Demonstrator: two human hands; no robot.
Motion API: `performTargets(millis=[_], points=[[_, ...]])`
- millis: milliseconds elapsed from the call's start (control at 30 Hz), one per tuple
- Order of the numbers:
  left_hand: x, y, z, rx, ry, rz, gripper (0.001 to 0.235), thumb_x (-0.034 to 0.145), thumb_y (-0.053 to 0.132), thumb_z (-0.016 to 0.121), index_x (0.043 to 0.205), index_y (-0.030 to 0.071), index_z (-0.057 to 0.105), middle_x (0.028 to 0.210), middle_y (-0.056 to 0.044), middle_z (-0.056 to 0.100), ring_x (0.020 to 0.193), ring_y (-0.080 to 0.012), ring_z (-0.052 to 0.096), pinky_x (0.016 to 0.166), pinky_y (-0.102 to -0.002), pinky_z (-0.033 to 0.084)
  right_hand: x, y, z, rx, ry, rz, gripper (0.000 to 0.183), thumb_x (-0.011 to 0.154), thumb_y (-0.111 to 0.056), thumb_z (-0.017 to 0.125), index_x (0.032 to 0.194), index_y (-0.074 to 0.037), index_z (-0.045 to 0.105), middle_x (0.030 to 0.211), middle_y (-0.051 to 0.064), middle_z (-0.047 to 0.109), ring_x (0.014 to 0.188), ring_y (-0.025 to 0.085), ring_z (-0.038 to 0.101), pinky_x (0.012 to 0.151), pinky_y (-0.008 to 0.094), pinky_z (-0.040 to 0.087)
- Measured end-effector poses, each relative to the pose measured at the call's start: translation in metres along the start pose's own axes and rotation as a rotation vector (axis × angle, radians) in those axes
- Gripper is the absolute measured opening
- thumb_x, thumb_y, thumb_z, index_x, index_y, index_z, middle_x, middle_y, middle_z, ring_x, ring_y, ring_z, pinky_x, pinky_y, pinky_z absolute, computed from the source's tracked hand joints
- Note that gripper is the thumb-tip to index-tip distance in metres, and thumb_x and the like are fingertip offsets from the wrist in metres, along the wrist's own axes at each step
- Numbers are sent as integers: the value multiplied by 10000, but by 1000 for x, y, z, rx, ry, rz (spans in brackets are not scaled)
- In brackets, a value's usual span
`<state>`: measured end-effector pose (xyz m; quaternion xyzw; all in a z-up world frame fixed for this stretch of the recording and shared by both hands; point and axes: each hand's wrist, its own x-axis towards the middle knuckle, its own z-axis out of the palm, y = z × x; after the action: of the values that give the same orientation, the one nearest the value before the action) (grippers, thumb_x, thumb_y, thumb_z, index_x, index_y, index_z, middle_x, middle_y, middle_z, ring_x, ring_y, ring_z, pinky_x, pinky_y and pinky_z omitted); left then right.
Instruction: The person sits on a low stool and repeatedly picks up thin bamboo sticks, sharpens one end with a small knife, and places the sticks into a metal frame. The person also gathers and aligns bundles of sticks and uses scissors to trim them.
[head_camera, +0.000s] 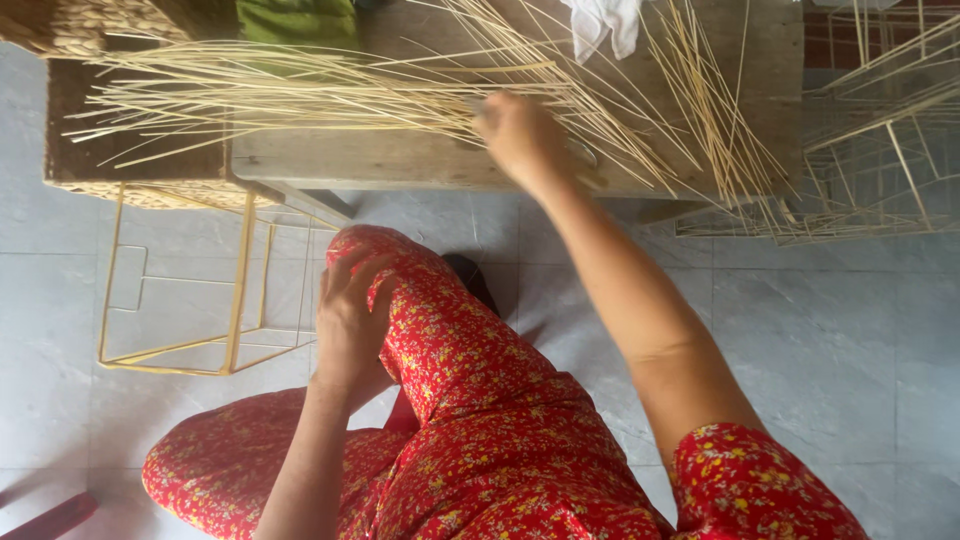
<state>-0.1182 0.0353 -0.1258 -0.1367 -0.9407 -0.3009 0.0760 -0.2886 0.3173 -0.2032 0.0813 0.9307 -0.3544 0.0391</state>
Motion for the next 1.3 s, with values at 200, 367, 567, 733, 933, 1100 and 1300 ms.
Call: performTargets(millis=[200,367,567,733,933,1100,1300], points=[[-19,-5,-22,-89,40,-110,195,976,32,646,1149,61,730,1271,-146,667,1105,-285,680,856,-373,598,3,129,-139,-153,552,186,503,932,-403,803,1236,-25,674,1146,212,696,1035,372,671,859,488,523],[-21,7,-28,21,47,75,258,810,27,656,1059,-8,716,1182,-160,670,1064,-314,686,776,-352,595,-11,189,-174,-6,252,817,787,959,-680,645,1319,20,652,1295,209,705,1213,363,665,1024,509,516],[-10,21,-26,23,-39,46,293,833,-37,642,1114,-8,719,1203,-180,669,1077,-278,677,715,-329,588,18,245,-145,-437,280,486,833,847,-681,727,1326,-6,635,1233,248,691,1090,369,693,897,491,560],[-17,15,-25,-2,38,30,274,867,14,639,1131,24,714,1206,-161,667,1047,-270,696,782,-351,599,35,288,-144,-271,178,514,644,842,-464,808,1260,7,673,1124,245,738,962,331,755,846,429,607],[-27,1,-12,-186,16,-269,200,966,31,618,1122,67,739,1230,-136,694,967,-204,740,713,-295,634,33,292,-158,-471,50,356,355,907,-335,791,960,15,768,895,240,746,832,337,727,810,419,570],[-31,-5,-11,30,-11,52,224,885,41,634,1091,18,720,1202,-186,666,1025,-269,721,732,-298,629,21,288,-167,-301,112,449,268,954,-224,730,1073,12,690,914,194,715,779,270,711,691,433,580],[-29,-8,-8,-184,-55,-296,194,970,38,613,1124,35,731,1237,-161,685,1001,-217,738,751,-302,650,-1,307,-183,177,206,419,157,893,-74,765,1030,-117,702,935,65,706,773,132,646,645,299,495]])
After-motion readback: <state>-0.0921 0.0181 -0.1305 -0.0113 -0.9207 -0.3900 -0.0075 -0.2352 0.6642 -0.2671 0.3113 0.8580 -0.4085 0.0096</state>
